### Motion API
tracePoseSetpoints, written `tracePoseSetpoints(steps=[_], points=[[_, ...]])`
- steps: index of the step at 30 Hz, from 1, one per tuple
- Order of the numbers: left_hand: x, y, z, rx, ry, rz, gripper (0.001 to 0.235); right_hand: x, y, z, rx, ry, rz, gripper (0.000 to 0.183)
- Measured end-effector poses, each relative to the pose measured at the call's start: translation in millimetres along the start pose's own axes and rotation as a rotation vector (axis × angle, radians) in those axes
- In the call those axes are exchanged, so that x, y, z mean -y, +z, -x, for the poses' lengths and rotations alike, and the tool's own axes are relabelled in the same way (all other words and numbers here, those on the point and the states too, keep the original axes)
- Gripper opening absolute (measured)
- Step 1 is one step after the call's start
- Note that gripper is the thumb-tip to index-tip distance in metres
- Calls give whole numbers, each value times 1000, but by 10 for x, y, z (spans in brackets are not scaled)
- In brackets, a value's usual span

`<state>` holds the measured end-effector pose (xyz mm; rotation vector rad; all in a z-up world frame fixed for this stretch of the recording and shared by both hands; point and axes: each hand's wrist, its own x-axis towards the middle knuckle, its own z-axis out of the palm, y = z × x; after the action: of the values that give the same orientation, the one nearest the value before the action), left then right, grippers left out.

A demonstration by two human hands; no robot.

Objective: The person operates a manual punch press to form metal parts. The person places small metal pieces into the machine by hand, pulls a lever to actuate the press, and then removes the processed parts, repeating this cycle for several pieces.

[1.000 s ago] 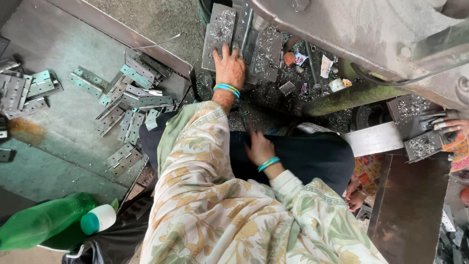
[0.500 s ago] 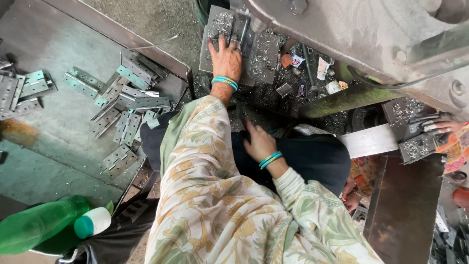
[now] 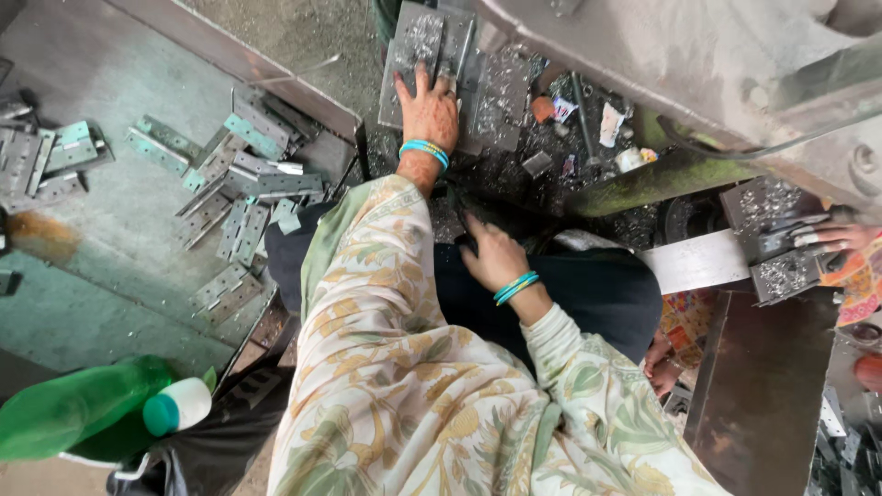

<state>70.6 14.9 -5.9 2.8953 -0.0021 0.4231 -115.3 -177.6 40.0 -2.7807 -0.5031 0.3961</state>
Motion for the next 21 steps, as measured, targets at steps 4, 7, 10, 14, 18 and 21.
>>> tracePoseSetpoints(steps=[4, 7, 10, 14, 18, 21], points=[[2, -58, -143, 70, -7, -8, 39, 67, 267, 71, -35, 34, -20, 76], [16, -29, -101, 86, 4, -6, 36, 9, 426, 130, -139, 64, -120, 66], [22, -25, -108, -43, 25, -38, 41, -38, 297, 103, -62, 21, -100, 69], [-4, -101, -100, 121, -9, -4, 35, 42, -9, 40, -28, -6, -28, 68], [20, -84, -164, 69, -8, 48, 39, -53, 102, -40, -40, 5, -5, 66], [30, -20, -185, 6, 14, -15, 44, -160, 662, 118, -102, -10, 13, 77]])
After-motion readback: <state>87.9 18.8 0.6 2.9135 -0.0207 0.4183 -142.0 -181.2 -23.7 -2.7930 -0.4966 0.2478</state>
